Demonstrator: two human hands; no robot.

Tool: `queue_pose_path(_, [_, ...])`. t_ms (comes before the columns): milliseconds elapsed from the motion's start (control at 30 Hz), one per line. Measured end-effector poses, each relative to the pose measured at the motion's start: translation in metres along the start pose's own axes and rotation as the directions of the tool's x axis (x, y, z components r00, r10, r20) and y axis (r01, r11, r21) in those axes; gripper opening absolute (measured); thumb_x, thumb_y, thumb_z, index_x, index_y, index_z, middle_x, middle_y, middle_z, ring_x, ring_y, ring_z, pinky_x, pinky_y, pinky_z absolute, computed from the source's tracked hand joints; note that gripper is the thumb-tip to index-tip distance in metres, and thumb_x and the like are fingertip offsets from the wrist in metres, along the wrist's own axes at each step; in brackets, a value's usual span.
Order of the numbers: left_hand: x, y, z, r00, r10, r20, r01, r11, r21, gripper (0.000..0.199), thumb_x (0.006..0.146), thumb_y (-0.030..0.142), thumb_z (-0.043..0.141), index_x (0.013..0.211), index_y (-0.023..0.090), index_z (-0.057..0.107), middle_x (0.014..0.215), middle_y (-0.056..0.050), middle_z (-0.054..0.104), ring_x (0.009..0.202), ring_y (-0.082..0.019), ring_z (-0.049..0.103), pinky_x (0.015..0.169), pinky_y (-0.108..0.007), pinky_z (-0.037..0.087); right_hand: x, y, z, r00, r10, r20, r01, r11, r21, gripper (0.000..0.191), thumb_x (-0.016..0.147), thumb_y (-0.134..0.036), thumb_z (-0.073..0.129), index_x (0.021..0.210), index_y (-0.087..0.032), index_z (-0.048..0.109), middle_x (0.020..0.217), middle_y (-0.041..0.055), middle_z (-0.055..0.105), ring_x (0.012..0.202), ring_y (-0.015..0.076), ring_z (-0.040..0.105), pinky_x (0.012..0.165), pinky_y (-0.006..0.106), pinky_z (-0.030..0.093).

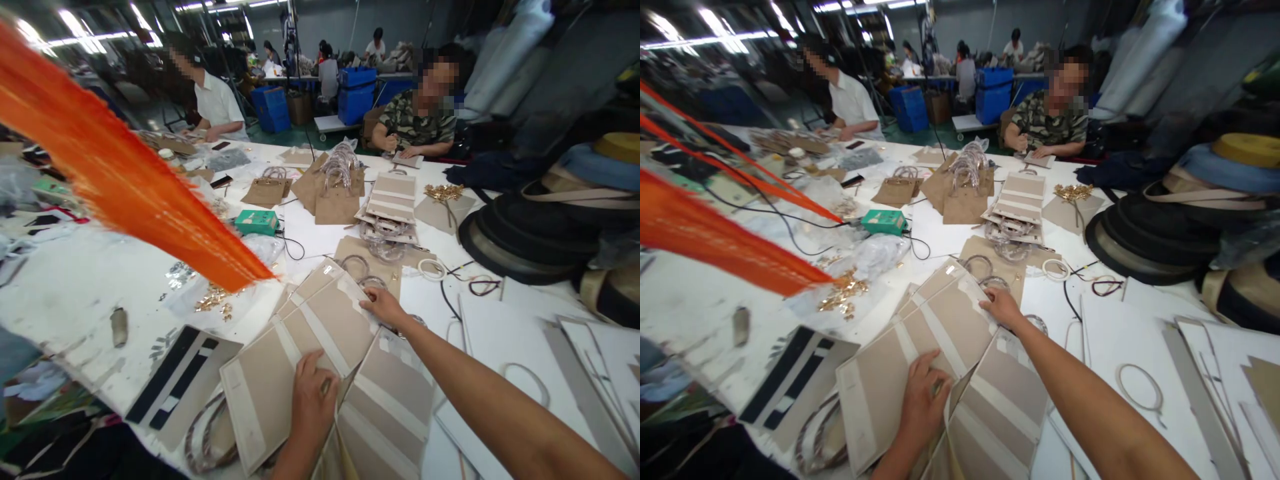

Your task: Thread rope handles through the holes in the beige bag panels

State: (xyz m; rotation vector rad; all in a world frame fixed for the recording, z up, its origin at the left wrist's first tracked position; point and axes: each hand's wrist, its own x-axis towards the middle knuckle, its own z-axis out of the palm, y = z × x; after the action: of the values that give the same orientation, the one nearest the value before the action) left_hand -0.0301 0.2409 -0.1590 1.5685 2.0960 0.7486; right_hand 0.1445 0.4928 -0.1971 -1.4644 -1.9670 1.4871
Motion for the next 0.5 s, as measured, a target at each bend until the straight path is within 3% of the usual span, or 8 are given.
queue_pose_path(100, [0.01, -0.009, -0.022, 0.994, 0.056, -0.096, -0.044, 0.991, 0.129, 0.019, 0.093, 0.026, 0.061, 0.079, 0.019, 0.072, 0.143, -0.012, 0.055, 0.136, -0.031, 0.044, 0.112, -0.056, 0.042, -0.007, -0.023, -0.011, 0.994, -0.066, 0.082, 0.054, 0.989, 0.14, 0.042, 0.078, -0.047, 0.068, 0.104, -0.014, 0.075, 0.084, 0.0029, 0.069, 0.074, 0.018, 0.059, 0.066, 0.027, 0.044])
queue_pose_path(233, [0.014, -0.002, -0.066, 0.961, 0.152, -0.231, -0.081, 0.954, 0.288, 0.018, 0.093, 0.029, 0.064, 0.082, 0.019, 0.073, 0.152, -0.012, 0.048, 0.144, -0.034, 0.038, 0.113, -0.058, 0.04, -0.021, -0.086, -0.048, 0.974, -0.218, 0.066, 0.197, 0.951, 0.24, 0.041, 0.083, -0.05, 0.07, 0.106, -0.018, 0.077, 0.1, 0.0016, 0.072, 0.09, 0.0192, 0.062, 0.08, 0.028, 0.047])
queue_pose_path(333, [0.003, 0.022, -0.108, 0.907, 0.219, -0.36, -0.096, 0.94, 0.329, 0.013, 0.091, 0.028, 0.068, 0.083, 0.02, 0.074, 0.158, -0.01, 0.044, 0.146, -0.036, 0.037, 0.116, -0.062, 0.034, -0.051, -0.137, -0.089, 0.897, -0.413, 0.156, 0.363, 0.891, 0.273, 0.035, 0.085, -0.048, 0.073, 0.102, -0.017, 0.078, 0.097, 0.0011, 0.07, 0.089, 0.0175, 0.06, 0.079, 0.026, 0.045])
queue_pose_path(400, [-0.009, 0.038, -0.138, 0.861, 0.259, -0.437, -0.113, 0.937, 0.331, 0.009, 0.087, 0.028, 0.072, 0.085, 0.019, 0.074, 0.161, -0.01, 0.041, 0.147, -0.038, 0.037, 0.119, -0.062, 0.03, -0.078, -0.158, -0.115, 0.85, -0.461, 0.255, 0.38, 0.871, 0.311, 0.035, 0.087, -0.048, 0.073, 0.1, -0.016, 0.078, 0.093, 0.0017, 0.069, 0.085, 0.0159, 0.059, 0.074, 0.024, 0.044])
queue_pose_path(467, [-0.022, 0.049, -0.164, 0.873, 0.274, -0.404, -0.147, 0.937, 0.317, 0.008, 0.086, 0.028, 0.073, 0.086, 0.02, 0.074, 0.162, -0.009, 0.038, 0.148, -0.038, 0.037, 0.12, -0.061, 0.03, -0.105, -0.162, -0.133, 0.812, -0.476, 0.337, 0.352, 0.861, 0.366, 0.035, 0.087, -0.048, 0.073, 0.095, -0.014, 0.079, 0.089, 0.0028, 0.067, 0.081, 0.0153, 0.058, 0.069, 0.023, 0.044])
queue_pose_path(500, [-0.028, 0.053, -0.176, 0.903, 0.285, -0.32, -0.191, 0.936, 0.294, 0.007, 0.087, 0.028, 0.072, 0.089, 0.021, 0.074, 0.161, -0.009, 0.04, 0.145, -0.035, 0.042, 0.118, -0.056, 0.036, -0.117, -0.159, -0.138, 0.802, -0.472, 0.366, 0.327, 0.86, 0.393, 0.035, 0.086, -0.048, 0.074, 0.092, -0.014, 0.079, 0.087, 0.0034, 0.066, 0.08, 0.0152, 0.058, 0.067, 0.023, 0.043])
